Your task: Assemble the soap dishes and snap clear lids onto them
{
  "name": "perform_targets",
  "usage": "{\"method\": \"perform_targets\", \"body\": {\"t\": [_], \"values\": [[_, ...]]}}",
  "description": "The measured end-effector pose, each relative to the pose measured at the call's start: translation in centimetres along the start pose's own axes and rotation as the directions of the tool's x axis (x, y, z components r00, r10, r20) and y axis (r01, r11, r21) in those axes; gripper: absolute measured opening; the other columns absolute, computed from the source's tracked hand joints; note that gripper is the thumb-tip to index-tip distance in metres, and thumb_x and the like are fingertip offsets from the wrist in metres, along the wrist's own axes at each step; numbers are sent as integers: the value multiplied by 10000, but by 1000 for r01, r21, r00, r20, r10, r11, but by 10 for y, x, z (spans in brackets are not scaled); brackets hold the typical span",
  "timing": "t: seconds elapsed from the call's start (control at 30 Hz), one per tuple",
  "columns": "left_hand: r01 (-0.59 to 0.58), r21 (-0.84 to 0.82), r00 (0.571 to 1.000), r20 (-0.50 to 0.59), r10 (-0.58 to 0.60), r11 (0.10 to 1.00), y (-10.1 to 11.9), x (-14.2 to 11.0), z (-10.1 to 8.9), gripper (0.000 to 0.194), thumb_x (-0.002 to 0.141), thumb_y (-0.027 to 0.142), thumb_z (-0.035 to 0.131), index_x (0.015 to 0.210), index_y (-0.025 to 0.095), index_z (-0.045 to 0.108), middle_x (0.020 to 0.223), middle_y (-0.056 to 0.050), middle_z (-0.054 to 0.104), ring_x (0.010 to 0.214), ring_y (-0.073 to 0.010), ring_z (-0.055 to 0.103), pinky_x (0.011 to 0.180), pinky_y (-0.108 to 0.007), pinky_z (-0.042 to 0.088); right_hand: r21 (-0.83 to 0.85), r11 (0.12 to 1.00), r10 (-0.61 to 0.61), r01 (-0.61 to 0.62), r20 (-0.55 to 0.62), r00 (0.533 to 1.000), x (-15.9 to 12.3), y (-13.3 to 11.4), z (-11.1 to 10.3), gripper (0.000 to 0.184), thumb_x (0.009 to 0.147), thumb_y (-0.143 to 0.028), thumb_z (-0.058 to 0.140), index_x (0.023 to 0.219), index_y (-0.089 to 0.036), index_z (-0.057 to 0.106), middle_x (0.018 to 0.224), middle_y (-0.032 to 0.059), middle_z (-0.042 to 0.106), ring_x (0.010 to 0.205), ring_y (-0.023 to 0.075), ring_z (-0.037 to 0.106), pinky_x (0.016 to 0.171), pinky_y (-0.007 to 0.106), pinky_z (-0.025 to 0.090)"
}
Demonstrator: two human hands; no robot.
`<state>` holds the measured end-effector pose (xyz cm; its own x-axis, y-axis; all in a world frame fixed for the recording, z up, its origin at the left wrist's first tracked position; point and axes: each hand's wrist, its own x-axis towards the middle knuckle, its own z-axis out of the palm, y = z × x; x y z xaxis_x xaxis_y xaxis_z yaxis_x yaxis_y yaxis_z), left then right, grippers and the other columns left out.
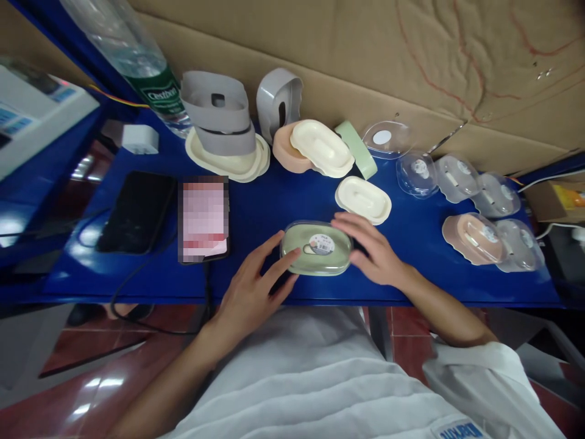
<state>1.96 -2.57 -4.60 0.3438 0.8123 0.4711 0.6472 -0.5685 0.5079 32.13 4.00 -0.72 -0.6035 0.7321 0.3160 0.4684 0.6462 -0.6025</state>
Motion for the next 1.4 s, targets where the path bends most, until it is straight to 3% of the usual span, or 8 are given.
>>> {"method": "perform_targets", "body": {"t": [0.1,0.23,0.43,0.7,0.8,0.9,1.1,1.4], "values": [[17,19,1000,-22,-17,1000,-1,-1,1,595,1011,210,770,1560,281,553,1562,-162,592,1358,-298,688,1116,-440,633,-124,978,-147,167,160,976,-1,-1,2,692,1041,-606,678,1651,-313,534,1705,145,508,1611,381,444,1295,588,438],[8,47,1000,-28,-7,999,0,0,0,516,1026,269,763,1509,240,584,1447,-167,638,1281,-292,715,1071,-429,648,-205,944,-225,260,181,958,-4,2,5,617,1037,-490,743,1606,-300,594,1691,144,529,1645,364,395,1288,583,457],[-40,88,998,60,34,995,2,3,-1,498,1082,362,675,1538,222,532,1643,-229,549,1389,-362,677,1034,-504,643,-306,886,-302,348,188,935,-10,10,3,705,970,-538,809,1601,-306,599,1696,149,523,1667,353,370,1289,556,482],[-67,53,994,87,62,996,-5,1,1,576,1108,421,630,1621,242,442,1631,-184,595,1392,-332,690,1090,-496,614,-439,834,-276,335,195,941,-27,-7,4,767,977,-533,808,1646,-275,535,1704,175,505,1634,376,422,1279,567,497],[-45,22,994,104,43,999,-7,0,0,659,1113,406,615,1692,250,342,1677,-181,547,1441,-322,658,1123,-488,601,-516,825,-195,230,122,973,-54,-21,4,696,1016,-505,767,1623,-252,540,1651,197,543,1604,381,461,1239,569,538],[6,-18,995,103,-4,1000,-9,-1,0,674,1118,393,597,1713,270,305,1701,-163,522,1453,-313,651,1132,-486,599,-607,794,1,-34,-55,998,-84,-33,-1,592,1040,-457,723,1565,-232,565,1571,205,599,1561,398,509,1174,592,577],[-47,32,992,122,43,998,-12,0,1,593,1120,389,588,1669,276,394,1659,-144,577,1431,-329,664,1136,-516,586,-663,583,251,-469,-403,880,-108,-23,-24,533,1078,-536,635,1431,-138,613,1562,274,603,1556,462,502,1181,650,523],[-88,80,992,98,80,993,-12,0,5,603,1126,388,568,1679,237,383,1595,-166,631,1386,-332,690,1102,-505,602,-683,346,394,-643,-516,761,-86,35,-49,597,1142,-416,457,1701,-206,442,1756,264,394,1651,496,329,1261,787,307]]}}
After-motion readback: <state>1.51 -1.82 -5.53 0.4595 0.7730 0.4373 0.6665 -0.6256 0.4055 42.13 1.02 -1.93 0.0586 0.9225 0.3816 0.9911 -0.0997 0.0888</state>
